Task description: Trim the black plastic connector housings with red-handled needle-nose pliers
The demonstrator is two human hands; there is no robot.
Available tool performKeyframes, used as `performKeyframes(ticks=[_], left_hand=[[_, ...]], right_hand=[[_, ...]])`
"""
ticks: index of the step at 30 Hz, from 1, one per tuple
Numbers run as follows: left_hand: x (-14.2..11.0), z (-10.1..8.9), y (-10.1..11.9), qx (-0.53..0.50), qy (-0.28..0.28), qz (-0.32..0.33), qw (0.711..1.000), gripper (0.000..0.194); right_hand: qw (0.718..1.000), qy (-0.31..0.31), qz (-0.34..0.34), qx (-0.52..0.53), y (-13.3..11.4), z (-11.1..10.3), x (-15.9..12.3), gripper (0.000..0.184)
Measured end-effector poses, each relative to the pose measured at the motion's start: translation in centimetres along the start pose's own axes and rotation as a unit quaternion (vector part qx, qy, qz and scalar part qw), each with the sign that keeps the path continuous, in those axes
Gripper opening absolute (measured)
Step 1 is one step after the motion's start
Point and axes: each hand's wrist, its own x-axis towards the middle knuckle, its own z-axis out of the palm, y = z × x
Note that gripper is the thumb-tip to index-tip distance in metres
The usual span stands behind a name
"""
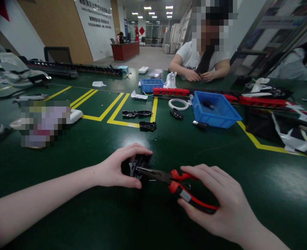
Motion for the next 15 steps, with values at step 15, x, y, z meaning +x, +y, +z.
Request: performKeyframes(ticks=[15], left_hand=[[0.07, -0.1, -0.11, -0.023, -0.017, -0.016, 0.999, 0.065]], right_hand=[[1.0, 0.0, 0.011, 0.024, 0.08, 0.34, 0.06, 0.044]])
